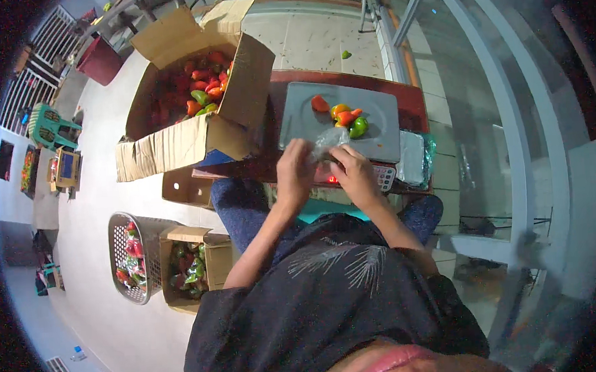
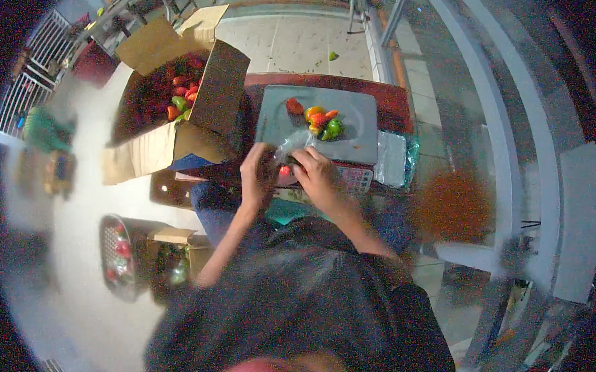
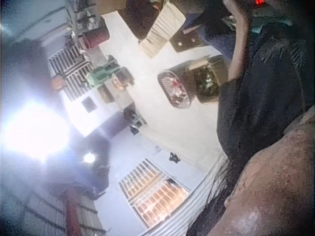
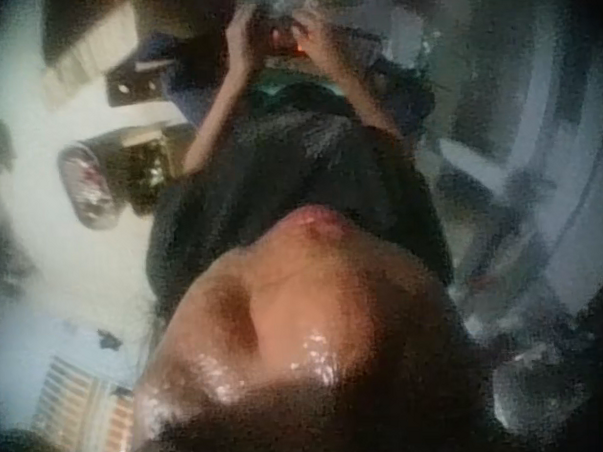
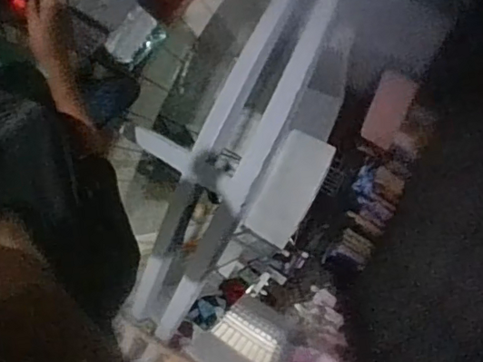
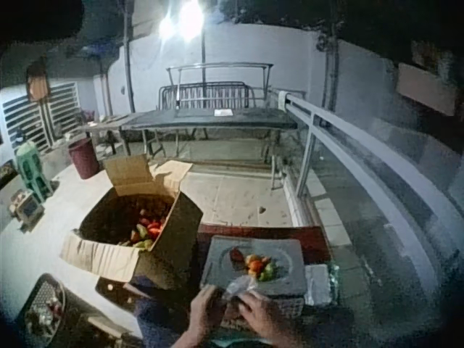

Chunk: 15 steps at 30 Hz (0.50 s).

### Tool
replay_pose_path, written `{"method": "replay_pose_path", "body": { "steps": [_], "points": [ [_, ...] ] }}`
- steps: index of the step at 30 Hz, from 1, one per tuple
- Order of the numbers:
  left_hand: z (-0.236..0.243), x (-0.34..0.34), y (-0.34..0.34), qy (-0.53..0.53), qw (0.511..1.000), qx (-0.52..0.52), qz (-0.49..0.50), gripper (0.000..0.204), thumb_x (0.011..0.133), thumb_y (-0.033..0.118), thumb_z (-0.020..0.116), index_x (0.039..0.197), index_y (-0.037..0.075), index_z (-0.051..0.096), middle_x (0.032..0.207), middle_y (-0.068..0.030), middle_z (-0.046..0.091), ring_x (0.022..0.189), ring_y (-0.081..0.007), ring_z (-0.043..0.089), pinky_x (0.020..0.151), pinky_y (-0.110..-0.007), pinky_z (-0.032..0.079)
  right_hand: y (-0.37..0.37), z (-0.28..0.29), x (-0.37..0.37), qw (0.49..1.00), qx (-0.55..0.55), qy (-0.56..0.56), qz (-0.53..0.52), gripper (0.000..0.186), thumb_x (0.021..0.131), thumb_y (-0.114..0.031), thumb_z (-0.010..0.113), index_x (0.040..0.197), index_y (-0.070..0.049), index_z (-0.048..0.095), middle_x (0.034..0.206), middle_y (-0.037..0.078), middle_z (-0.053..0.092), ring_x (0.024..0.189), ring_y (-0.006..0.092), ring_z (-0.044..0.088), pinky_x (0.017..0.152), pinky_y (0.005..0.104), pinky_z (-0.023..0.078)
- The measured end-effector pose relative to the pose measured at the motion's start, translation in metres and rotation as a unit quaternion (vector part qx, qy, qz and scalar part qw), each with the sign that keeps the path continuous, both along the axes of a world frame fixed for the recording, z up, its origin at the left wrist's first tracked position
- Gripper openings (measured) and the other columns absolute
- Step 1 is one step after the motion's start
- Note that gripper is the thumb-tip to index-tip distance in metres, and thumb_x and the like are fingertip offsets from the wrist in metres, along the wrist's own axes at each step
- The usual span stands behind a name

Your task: The person sits on the floor and repeatedly picks bell peppers from a cardboard box. They place the peppers onto a digital scale to weigh them, then transfer them into small plastic bags. The person ties the bags closed and places them into a basket.

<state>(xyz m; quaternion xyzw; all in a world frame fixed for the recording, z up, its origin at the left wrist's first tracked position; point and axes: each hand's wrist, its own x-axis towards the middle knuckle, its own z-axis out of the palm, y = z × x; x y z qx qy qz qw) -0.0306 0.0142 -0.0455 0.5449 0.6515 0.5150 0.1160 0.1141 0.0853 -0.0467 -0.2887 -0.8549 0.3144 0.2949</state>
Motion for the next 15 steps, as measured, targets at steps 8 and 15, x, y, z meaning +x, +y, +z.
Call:
{"method": "replay_pose_path", "body": {
  "steps": [8,15],
  "points": [
    [0.011,0.033,-0.027,-0.083,0.996,-0.028,-0.005,0.014,0.081,0.002,0.062,0.093,-0.001,0.055,0.081,-0.0088,0.055,0.075,-0.018,0.055,0.066,-0.029,0.044,0.012,-0.029,0.006,0.994,0.052,0.001,-0.095,0.023,0.083,-0.015,0.061,0.097,0.003,0.056,0.094,0.019,0.056,0.086,0.0376,0.058,0.072,0.0444,0.047],
    [0.002,-0.02,-0.026,-0.355,0.935,-0.009,-0.013,0.008,0.093,0.01,0.054,0.087,0.005,0.051,0.079,0.001,0.053,0.075,-0.0063,0.05,0.069,-0.022,0.041,0.032,-0.021,0.004,0.994,0.043,0.009,-0.097,0.031,0.078,-0.007,0.065,0.109,-0.006,0.059,0.101,0.012,0.056,0.087,0.031,0.056,0.078,0.0391,0.047]
  ]
}}
